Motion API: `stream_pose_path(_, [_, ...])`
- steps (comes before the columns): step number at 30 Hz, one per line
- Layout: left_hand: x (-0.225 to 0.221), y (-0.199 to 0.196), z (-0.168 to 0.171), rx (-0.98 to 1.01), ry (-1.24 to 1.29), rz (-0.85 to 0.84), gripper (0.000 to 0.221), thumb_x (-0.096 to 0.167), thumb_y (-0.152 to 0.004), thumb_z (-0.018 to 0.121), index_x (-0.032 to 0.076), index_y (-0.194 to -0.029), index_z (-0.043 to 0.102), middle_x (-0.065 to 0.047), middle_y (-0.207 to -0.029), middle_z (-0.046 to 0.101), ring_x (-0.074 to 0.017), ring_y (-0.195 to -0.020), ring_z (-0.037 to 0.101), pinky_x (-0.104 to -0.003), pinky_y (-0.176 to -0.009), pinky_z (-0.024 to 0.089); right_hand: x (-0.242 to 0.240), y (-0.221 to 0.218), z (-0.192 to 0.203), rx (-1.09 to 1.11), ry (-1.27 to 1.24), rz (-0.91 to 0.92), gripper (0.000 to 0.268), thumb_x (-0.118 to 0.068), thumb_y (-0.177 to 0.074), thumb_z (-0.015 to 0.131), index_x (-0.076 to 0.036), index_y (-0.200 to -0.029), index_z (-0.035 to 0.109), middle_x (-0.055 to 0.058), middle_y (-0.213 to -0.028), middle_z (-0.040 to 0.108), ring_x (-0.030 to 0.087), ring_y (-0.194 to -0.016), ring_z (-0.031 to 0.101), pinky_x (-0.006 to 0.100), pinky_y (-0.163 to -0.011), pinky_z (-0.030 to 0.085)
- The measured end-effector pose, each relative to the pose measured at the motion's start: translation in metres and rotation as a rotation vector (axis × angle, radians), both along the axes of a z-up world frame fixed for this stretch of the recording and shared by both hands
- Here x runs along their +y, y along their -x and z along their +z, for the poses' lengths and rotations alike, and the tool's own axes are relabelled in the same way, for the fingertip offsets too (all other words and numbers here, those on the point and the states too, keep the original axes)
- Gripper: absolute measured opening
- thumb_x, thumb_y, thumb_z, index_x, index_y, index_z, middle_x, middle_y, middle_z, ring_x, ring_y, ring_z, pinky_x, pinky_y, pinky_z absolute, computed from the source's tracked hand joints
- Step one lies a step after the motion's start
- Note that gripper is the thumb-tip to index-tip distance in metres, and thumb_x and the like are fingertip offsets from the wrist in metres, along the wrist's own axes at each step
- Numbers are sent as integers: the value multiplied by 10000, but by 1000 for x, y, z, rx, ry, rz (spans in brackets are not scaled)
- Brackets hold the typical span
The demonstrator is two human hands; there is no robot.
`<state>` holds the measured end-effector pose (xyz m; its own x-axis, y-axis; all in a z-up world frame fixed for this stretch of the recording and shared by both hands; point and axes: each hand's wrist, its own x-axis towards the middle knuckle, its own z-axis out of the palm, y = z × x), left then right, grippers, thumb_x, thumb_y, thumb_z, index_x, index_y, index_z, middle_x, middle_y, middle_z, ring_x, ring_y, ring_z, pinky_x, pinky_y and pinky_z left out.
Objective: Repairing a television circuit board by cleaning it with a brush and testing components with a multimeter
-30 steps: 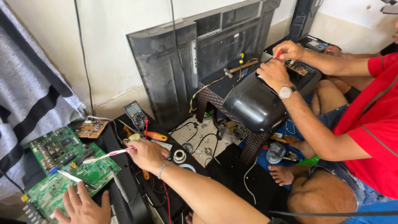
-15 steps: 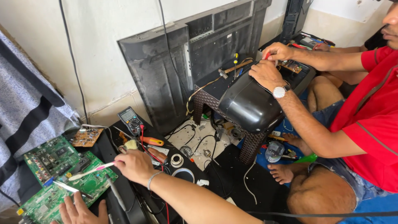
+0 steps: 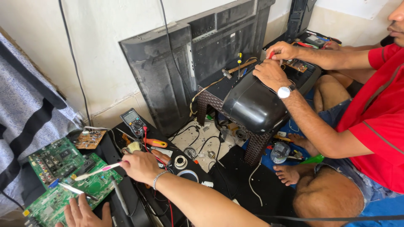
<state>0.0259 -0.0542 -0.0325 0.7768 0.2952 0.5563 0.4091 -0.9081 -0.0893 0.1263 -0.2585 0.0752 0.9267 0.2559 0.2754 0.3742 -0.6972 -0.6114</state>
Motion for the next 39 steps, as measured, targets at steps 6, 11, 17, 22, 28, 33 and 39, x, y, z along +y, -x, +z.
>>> stream_pose_path(6, [-2, -1, -2, 24, 12, -7, 921, 607, -753, 695, 155, -1551, 612, -144, -1635, 589, -325, -1543, 495, -549, -1240, 279, -3, 7, 9, 58, 58, 54, 400, -389, -1052, 431, -145, -860, 684, 126, -838, 677, 352, -739, 646, 495, -537, 468])
stream_pose_path(11, [-3, 0, 0, 26, -24, 5, 929, 632, -749, 676, 178, -1557, 617, -110, -1629, 607, -295, -1524, 527, -518, -1246, 286, -6, 2, -1, 17, 36, 56, 269, -363, -1042, 513, -204, -1064, 729, 135, -842, 676, 362, -736, 645, 502, -554, 448])
stream_pose_path(17, [-1, -1, 0, 36, -41, 8, 952, 656, -746, 663, 177, -1566, 603, -104, -1626, 602, -288, -1519, 526, -505, -1244, 276, -7, 5, 3, 35, 87, 116, 338, -373, -1068, 453, -163, -919, 671, 111, -810, 664, 329, -701, 632, 474, -513, 430])
stream_pose_path(22, [1, -2, -5, 53, -70, 36, 965, 671, -743, 648, 203, -1584, 580, -82, -1648, 581, -267, -1538, 508, -490, -1266, 263, -8, 4, -1, -18, 72, 93, 296, -374, -1034, 502, -175, -961, 708, 122, -809, 682, 352, -714, 653, 501, -540, 450])
stream_pose_path(28, [-4, 1, 6, 80, -108, 62, 950, 686, -732, 651, 223, -1560, 582, -54, -1628, 587, -239, -1516, 521, -469, -1254, 279, -8, 1, 1, -14, 92, 107, 286, -356, -1054, 491, -182, -991, 709, 88, -763, 646, 284, -645, 604, 432, -522, 426])
stream_pose_path(33, [0, -3, -5, 57, -42, 28, 978, 650, -724, 680, 191, -1579, 559, -103, -1650, 554, -292, -1534, 492, -527, -1266, 282, -5, 10, 7, 3, 122, 115, 373, -385, -1057, 447, -176, -970, 744, 129, -792, 712, 348, -695, 668, 504, -552, 468])
stream_pose_path(39, [-10, 9, 18, -4, -109, 18, 929, 661, -701, 674, 215, -1515, 635, -50, -1584, 643, -233, -1469, 583, -439, -1230, 288, -5, 10, 8, 99, 162, 102, 379, -407, -1045, 436, -159, -961, 710, 160, -772, 701, 392, -697, 658, 532, -560, 454])
